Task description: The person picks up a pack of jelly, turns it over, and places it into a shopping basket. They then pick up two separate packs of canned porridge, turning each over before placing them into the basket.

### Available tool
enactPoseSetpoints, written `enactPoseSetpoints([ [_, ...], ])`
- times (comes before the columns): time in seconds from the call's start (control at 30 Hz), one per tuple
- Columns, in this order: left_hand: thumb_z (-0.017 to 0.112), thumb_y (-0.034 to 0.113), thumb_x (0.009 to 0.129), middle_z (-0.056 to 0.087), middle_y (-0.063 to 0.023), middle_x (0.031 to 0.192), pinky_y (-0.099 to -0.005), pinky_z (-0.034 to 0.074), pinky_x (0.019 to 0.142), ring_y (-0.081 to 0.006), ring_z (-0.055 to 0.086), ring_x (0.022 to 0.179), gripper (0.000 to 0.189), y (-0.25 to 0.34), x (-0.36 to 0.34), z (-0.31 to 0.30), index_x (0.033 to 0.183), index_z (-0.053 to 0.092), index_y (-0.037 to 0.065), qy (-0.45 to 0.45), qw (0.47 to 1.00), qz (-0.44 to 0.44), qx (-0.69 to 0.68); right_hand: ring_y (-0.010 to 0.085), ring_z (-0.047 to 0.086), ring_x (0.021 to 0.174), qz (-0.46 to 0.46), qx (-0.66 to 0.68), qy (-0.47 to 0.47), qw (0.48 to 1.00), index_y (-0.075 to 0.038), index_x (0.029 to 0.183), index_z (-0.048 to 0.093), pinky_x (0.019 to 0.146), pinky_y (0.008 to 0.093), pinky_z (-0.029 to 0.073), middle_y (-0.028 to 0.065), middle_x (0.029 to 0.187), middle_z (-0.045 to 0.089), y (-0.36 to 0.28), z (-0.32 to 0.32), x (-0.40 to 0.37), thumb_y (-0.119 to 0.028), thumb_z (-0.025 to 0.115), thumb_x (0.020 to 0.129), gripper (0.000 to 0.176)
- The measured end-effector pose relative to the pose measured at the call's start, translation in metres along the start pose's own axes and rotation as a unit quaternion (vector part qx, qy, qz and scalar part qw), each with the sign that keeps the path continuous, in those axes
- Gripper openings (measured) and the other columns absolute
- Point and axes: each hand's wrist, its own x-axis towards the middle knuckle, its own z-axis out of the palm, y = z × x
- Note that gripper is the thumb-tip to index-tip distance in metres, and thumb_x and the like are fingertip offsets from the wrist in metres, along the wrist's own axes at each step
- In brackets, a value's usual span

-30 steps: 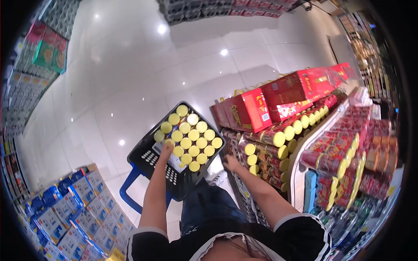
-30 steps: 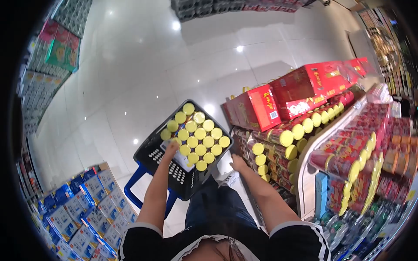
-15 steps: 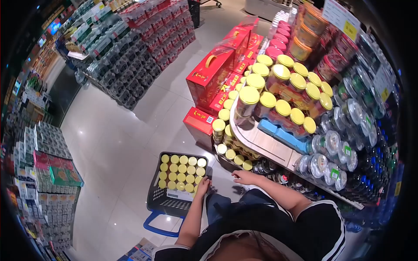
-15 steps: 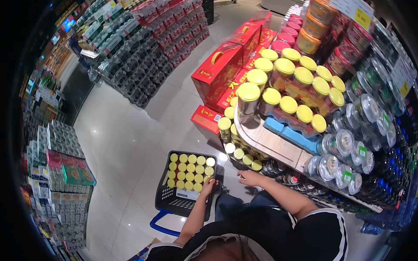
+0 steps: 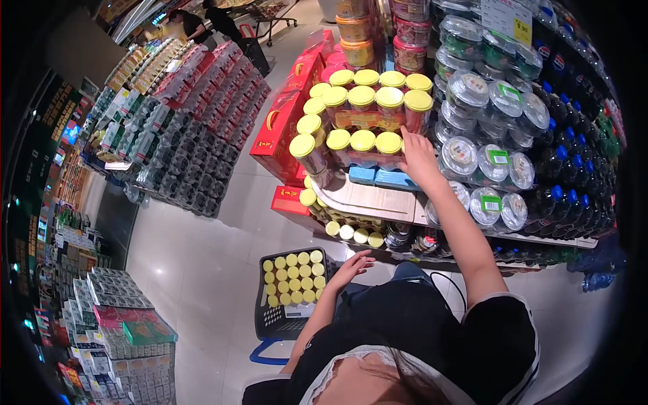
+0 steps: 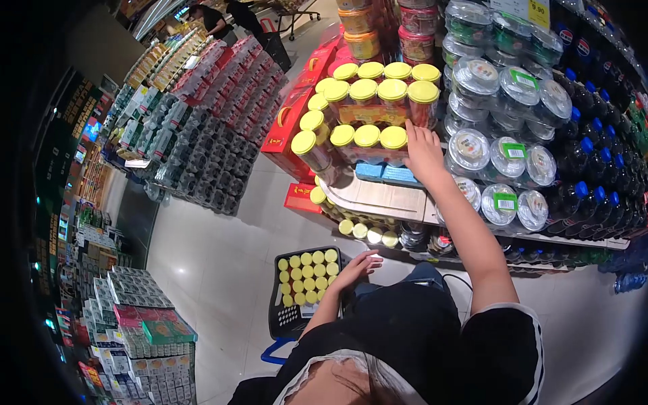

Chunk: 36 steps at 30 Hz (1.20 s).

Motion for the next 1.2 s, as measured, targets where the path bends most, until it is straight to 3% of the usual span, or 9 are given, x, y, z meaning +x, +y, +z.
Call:
enactPoseSetpoints([
  [0.07, 0.042, 0.033, 0.092, 0.052, -0.0062, 0.118, -0.0276, 0.036, 0.089, -0.0159, 0.05, 0.107, 0.044, 0.011, -0.005, 0.0, 0.128, 0.037, 0.01, -0.005, 0.999, 0.021, 0.027, 0.0271, 0.039, 0.115, -0.017, -0.114, 0.012, 0.993, -0.005, 0.132, 0.027, 0.095, 0.0457, 0.032, 0.0135, 0.119, 0.044, -0.007, 0.009, -0.01, -0.016, 0.072, 0.061, 0.085],
  [0.2, 0.04, 0.026, 0.093, 0.05, -0.0099, 0.118, -0.0257, 0.038, 0.088, -0.0166, 0.048, 0.109, 0.042, 0.017, -0.016, 0.0, 0.129, 0.035, 0.005, 0.006, 0.999, 0.015, -0.045, 0.0226, 0.042, 0.103, 0.0, -0.199, 0.049, 0.979, -0.004, 0.123, 0.039, 0.09, 0.0428, 0.034, 0.0086, 0.106, 0.047, -0.003, 0.025, 0.004, -0.011, 0.06, 0.069, 0.058],
  [0.4, 0.04, 0.025, 0.093, 0.051, -0.01, 0.118, -0.0239, 0.04, 0.083, -0.0156, 0.05, 0.107, 0.041, 0.043, -0.033, 0.0, 0.128, 0.036, 0.005, -0.006, 1.0, 0.02, -0.017, 0.0284, 0.037, 0.111, 0.091, -0.136, -0.023, 0.986, -0.013, 0.116, 0.042, 0.092, 0.0435, 0.033, 0.0093, 0.115, 0.042, -0.009, 0.0, -0.001, -0.014, 0.07, 0.062, 0.061],
  [0.53, 0.04, 0.025, 0.093, 0.052, -0.0097, 0.116, -0.0237, 0.04, 0.083, -0.018, 0.05, 0.107, 0.041, 0.063, -0.033, 0.007, 0.128, 0.036, 0.004, 0.01, 0.999, 0.022, -0.024, 0.036, 0.048, 0.1, 0.133, -0.042, -0.108, 0.984, -0.015, 0.113, 0.04, 0.075, 0.0413, 0.049, 0.0146, 0.114, 0.042, -0.005, 0.0, 0.002, -0.014, 0.074, 0.059, 0.064],
  [0.6, 0.04, 0.027, 0.092, 0.052, -0.0084, 0.116, -0.0231, 0.039, 0.084, -0.0153, 0.05, 0.106, 0.042, 0.067, -0.029, 0.008, 0.127, 0.037, 0.004, -0.025, 0.998, 0.043, -0.034, 0.0366, 0.054, 0.09, 0.124, -0.092, -0.021, 0.988, -0.013, 0.11, 0.039, 0.068, 0.0393, 0.051, 0.0156, 0.103, 0.047, -0.001, 0.023, 0.008, -0.014, 0.077, 0.056, 0.066],
  [0.7, 0.04, 0.027, 0.093, 0.052, -0.0077, 0.117, -0.0248, 0.038, 0.087, -0.015, 0.05, 0.106, 0.042, 0.084, -0.021, 0.01, 0.128, 0.035, 0.006, -0.023, 0.999, 0.043, 0.008, 0.0354, 0.052, 0.094, 0.091, -0.017, -0.04, 0.995, -0.014, 0.109, 0.04, 0.068, 0.0417, 0.05, 0.0153, 0.105, 0.046, 0.002, -0.004, 0.003, -0.014, 0.076, 0.058, 0.062],
  [0.8, 0.041, 0.03, 0.092, 0.048, -0.0088, 0.121, -0.027, 0.038, 0.088, -0.016, 0.048, 0.109, 0.045, 0.11, -0.016, 0.013, 0.13, 0.033, 0.007, -0.02, 0.997, 0.074, 0.031, 0.0317, 0.046, 0.099, 0.074, 0.022, 0.05, 0.996, -0.02, 0.113, 0.042, 0.069, 0.0401, 0.05, 0.0106, 0.1, 0.045, -0.006, -0.019, -0.006, -0.016, 0.075, 0.056, 0.066],
  [1.07, 0.048, 0.031, 0.089, 0.023, -0.0139, 0.137, -0.0358, 0.036, 0.094, -0.0226, 0.037, 0.121, 0.061, 0.15, 0.051, -0.004, 0.136, 0.017, 0.008, 0.174, 0.957, 0.234, 0.002, 0.0245, 0.047, 0.097, 0.007, 0.157, 0.198, 0.968, -0.019, 0.11, 0.047, 0.074, 0.0379, 0.047, 0.0046, 0.096, 0.047, -0.035, -0.051, -0.006, -0.021, 0.075, 0.056, 0.061],
  [1.2, 0.049, 0.032, 0.089, 0.027, -0.015, 0.135, -0.0363, 0.037, 0.093, -0.0236, 0.037, 0.121, 0.066, 0.159, 0.086, -0.016, 0.137, 0.012, 0.008, 0.169, 0.949, 0.264, -0.033, 0.024, 0.047, 0.096, -0.078, 0.176, 0.226, 0.955, -0.017, 0.107, 0.05, 0.075, 0.0371, 0.046, 0.0044, 0.095, 0.047, -0.048, -0.057, -0.007, -0.021, 0.075, 0.053, 0.059],
])
